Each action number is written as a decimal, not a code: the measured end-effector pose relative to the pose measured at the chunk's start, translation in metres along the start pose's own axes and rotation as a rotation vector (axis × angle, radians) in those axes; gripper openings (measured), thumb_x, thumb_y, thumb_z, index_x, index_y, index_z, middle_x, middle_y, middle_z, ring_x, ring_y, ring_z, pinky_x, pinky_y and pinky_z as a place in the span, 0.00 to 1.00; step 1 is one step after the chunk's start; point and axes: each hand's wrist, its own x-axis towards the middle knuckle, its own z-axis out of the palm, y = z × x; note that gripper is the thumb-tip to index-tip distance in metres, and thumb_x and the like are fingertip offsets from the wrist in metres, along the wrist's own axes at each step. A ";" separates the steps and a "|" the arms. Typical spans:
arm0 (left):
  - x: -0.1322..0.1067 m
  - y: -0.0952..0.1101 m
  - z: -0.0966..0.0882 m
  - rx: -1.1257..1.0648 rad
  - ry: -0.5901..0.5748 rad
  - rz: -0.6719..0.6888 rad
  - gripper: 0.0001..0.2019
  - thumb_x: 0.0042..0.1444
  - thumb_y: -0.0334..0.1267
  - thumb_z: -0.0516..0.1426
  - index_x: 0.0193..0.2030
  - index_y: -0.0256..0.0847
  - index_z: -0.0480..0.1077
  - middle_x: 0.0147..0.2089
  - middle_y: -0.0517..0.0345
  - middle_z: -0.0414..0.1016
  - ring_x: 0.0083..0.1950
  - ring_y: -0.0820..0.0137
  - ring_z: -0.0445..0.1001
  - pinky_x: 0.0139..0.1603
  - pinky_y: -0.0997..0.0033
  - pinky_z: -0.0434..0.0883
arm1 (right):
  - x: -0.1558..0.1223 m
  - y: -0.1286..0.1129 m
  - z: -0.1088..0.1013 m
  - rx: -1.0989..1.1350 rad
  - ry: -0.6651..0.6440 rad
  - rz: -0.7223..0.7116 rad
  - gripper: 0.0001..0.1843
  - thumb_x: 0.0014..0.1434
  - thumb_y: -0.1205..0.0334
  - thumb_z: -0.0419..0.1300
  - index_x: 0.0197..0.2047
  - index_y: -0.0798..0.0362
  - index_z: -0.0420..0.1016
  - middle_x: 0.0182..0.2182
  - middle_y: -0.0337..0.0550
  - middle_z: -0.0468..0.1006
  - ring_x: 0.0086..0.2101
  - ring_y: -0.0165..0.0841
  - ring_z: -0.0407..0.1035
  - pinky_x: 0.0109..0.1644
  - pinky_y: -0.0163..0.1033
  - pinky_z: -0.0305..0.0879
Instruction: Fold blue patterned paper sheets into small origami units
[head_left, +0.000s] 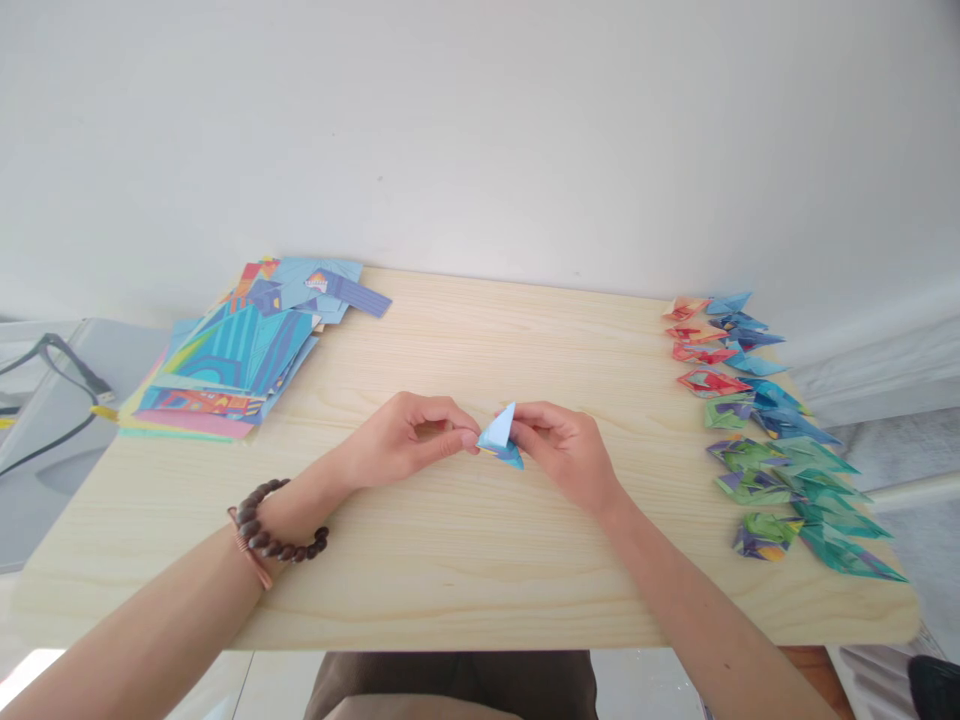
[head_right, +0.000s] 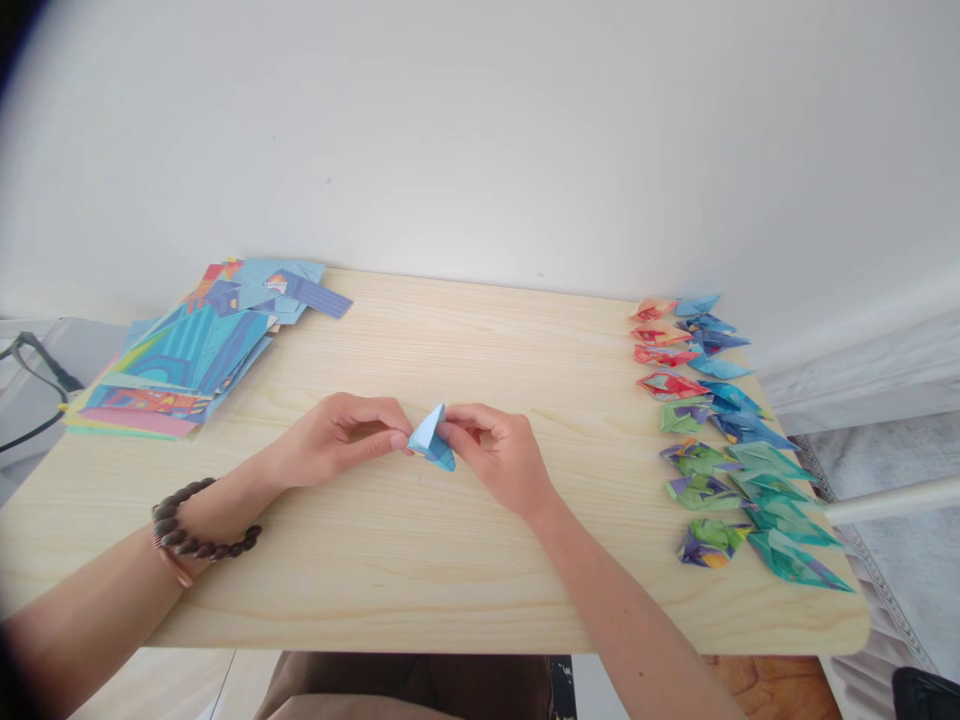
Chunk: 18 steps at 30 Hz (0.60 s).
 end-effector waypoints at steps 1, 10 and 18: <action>0.000 0.000 0.000 -0.001 0.005 0.000 0.09 0.60 0.39 0.55 0.39 0.36 0.73 0.37 0.54 0.76 0.38 0.70 0.74 0.41 0.72 0.70 | 0.000 0.000 0.000 0.004 0.012 0.000 0.08 0.55 0.59 0.62 0.38 0.49 0.78 0.33 0.39 0.80 0.33 0.30 0.74 0.36 0.34 0.70; 0.001 -0.006 0.005 0.015 0.086 0.035 0.09 0.54 0.39 0.60 0.39 0.36 0.70 0.40 0.53 0.76 0.39 0.70 0.73 0.44 0.69 0.71 | -0.001 -0.004 0.004 -0.091 0.068 -0.066 0.07 0.55 0.61 0.61 0.37 0.51 0.78 0.32 0.40 0.81 0.32 0.30 0.74 0.36 0.34 0.71; 0.002 -0.004 0.006 -0.026 0.028 -0.058 0.08 0.56 0.40 0.58 0.38 0.36 0.70 0.37 0.55 0.75 0.37 0.69 0.73 0.41 0.67 0.71 | -0.003 -0.006 0.002 -0.268 0.036 -0.229 0.08 0.58 0.61 0.58 0.38 0.49 0.78 0.33 0.40 0.80 0.32 0.30 0.72 0.35 0.36 0.68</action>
